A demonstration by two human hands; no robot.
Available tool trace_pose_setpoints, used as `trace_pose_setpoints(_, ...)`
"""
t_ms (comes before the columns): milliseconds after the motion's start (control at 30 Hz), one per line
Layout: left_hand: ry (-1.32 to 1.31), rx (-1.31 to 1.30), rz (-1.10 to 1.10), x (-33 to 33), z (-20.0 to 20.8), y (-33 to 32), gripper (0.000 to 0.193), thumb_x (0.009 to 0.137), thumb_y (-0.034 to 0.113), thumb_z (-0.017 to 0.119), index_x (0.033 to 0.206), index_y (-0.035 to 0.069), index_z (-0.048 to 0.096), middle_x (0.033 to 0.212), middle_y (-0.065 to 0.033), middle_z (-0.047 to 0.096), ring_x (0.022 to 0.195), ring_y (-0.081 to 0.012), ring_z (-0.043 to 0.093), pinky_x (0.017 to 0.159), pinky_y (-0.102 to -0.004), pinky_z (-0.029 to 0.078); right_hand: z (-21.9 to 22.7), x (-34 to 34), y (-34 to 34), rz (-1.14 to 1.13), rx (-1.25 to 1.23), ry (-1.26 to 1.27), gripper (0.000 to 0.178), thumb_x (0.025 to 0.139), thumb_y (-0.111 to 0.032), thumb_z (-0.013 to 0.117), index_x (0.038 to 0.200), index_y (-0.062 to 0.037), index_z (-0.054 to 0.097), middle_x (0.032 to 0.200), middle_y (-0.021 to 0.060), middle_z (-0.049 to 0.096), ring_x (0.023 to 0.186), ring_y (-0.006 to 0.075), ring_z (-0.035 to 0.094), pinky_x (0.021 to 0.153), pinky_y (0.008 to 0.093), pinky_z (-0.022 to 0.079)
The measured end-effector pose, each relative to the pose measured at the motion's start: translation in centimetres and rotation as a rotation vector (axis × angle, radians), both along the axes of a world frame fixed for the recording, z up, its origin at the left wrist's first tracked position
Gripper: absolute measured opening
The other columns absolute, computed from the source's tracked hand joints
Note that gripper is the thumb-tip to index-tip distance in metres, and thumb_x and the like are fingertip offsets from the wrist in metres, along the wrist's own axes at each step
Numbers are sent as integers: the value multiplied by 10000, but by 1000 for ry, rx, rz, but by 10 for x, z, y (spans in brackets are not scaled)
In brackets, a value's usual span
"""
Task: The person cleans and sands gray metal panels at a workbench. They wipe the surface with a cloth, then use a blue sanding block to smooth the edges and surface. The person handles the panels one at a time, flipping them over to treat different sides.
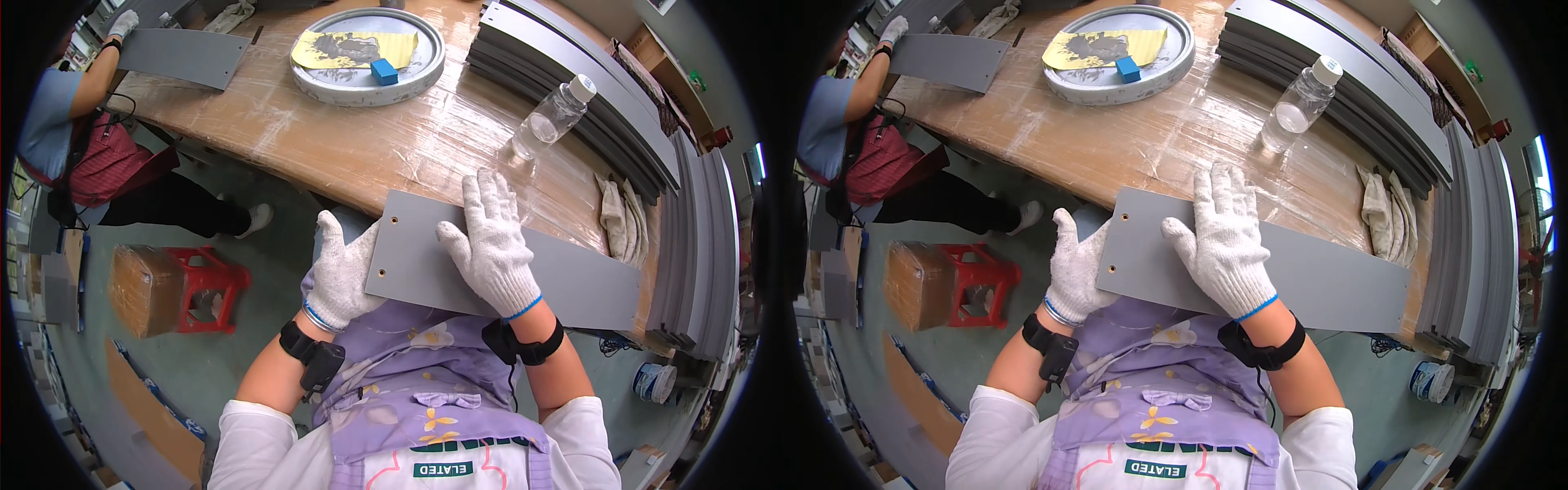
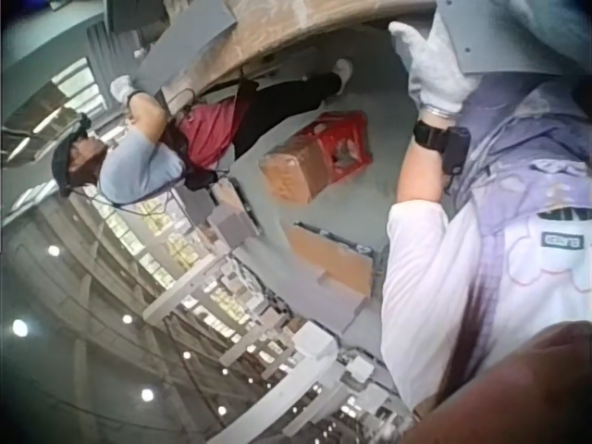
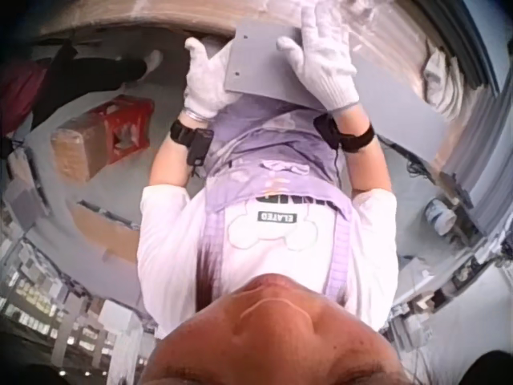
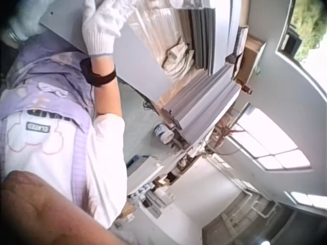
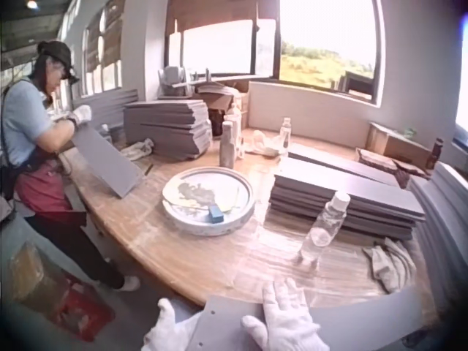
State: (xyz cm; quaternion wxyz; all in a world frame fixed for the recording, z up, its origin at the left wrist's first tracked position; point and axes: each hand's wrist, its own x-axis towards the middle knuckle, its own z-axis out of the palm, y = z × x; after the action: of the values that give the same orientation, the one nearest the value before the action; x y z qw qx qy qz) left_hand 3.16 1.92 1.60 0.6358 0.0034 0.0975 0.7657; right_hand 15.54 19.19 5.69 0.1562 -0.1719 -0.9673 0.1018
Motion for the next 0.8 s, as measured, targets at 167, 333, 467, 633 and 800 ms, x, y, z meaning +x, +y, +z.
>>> trace_pose_setpoints(167,8,31,-19,-9,-11,3,1195,768,944,272,1592,84,169,1610,-150,257,1465,-321,304,1199,-476,264,16,8,-76,746,-278,-180,608,936,-430,581,1345,19,553,1477,229,456,1403,373,395,1195,481,273)
trace_pose_setpoints(333,12,50,-12,-12,2,8,1100,817,878,383,1588,114,204,1576,-135,330,1434,-299,358,1172,-446,327,5,98,-10,478,-1275,-417,366,1033,-300,500,1251,-63,674,1266,117,677,1210,269,616,1049,351,469)
trace_pose_setpoints(467,168,-74,19,-8,-3,5,770,981,554,508,1568,117,264,1485,-104,445,1338,-230,481,1073,-384,457,-26,196,24,-517,-1928,43,479,971,-355,622,1216,57,624,1114,237,680,937,294,693,873,405,561)
trace_pose_setpoints(633,308,-217,68,-4,3,1,544,1032,183,548,1534,111,349,1386,-71,535,1220,-168,582,984,-324,532,-45,227,17,-535,-2091,924,284,979,-415,610,1059,-144,646,974,44,679,761,194,645,697,348,571)
trace_pose_setpoints(800,130,-119,199,-22,-3,-13,725,990,555,497,1522,81,359,1427,-127,514,1270,-274,549,1061,-424,474,-45,203,-21,-516,-2145,943,116,988,-350,612,1010,-248,662,1014,5,686,789,194,647,689,355,577)
